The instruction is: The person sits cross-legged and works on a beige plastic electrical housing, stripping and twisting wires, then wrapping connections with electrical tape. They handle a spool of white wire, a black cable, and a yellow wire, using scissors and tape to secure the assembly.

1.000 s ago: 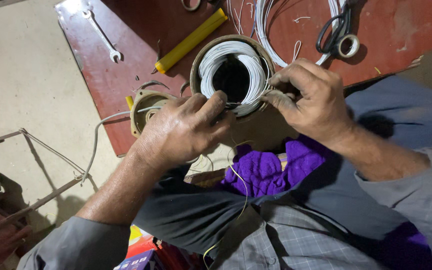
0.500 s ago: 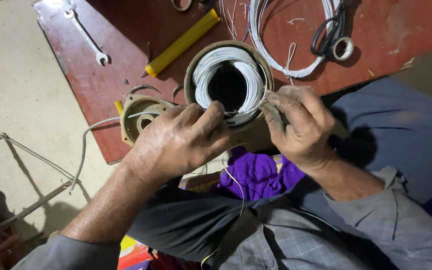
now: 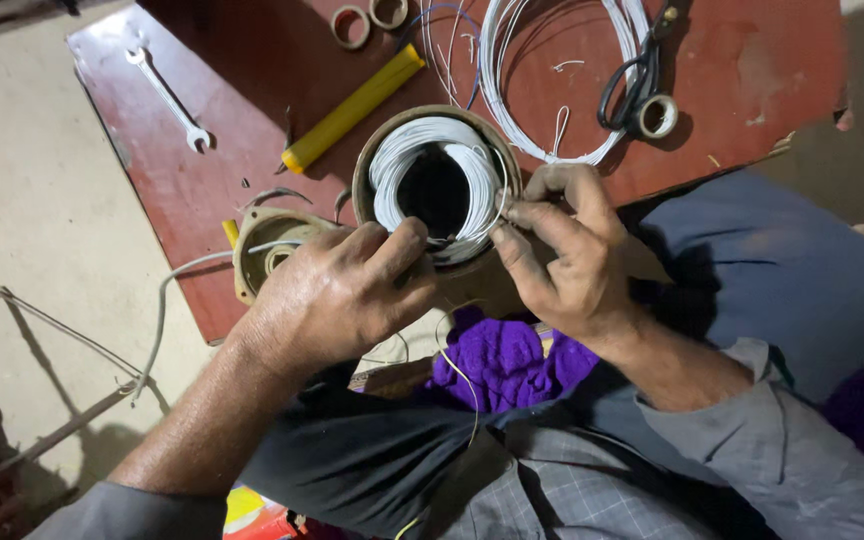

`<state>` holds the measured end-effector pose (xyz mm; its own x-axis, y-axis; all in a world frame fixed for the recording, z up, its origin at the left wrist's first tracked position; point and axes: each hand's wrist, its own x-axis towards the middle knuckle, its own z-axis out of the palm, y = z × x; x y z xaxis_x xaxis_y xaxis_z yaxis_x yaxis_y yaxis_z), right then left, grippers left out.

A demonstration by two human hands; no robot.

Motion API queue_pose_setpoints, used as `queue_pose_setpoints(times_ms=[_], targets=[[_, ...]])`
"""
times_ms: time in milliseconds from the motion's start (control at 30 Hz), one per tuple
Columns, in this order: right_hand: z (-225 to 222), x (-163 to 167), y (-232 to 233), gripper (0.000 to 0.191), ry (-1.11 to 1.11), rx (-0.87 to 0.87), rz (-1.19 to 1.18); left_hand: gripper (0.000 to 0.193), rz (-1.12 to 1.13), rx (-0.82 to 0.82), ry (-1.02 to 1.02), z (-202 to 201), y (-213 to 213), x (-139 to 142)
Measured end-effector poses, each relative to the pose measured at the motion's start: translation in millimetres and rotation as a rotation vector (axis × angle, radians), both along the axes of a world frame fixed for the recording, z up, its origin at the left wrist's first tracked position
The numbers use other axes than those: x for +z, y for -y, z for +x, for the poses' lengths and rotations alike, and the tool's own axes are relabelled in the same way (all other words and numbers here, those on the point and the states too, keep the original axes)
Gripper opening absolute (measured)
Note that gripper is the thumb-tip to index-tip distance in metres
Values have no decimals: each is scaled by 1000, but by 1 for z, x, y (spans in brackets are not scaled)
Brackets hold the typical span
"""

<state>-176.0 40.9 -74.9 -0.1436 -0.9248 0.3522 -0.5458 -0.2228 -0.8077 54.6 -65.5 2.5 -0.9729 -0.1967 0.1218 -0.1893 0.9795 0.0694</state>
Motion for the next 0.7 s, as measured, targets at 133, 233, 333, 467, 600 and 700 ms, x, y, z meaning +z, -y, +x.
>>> queue_pose_setpoints(times_ms=[133, 233, 333, 467, 600, 700], targets=[[-2, 1, 8, 22, 180, -43, 48, 20, 41, 22, -1, -2, -6, 4], [-2, 6, 15, 25, 175, -62, 144, 19, 64, 32, -6, -1, -7, 7], [1, 11, 21, 25, 107, -62, 131, 10, 70, 21, -23, 0, -6, 7], [1, 14, 26, 25, 54, -27, 145, 9, 59, 18, 5, 2, -5, 4], [-1, 14, 30, 27, 89, 38, 152, 14, 57, 7, 4, 5, -3, 3], [-1, 13, 31, 29, 78, 60, 173, 14, 62, -6, -25, 6, -1, 2]])
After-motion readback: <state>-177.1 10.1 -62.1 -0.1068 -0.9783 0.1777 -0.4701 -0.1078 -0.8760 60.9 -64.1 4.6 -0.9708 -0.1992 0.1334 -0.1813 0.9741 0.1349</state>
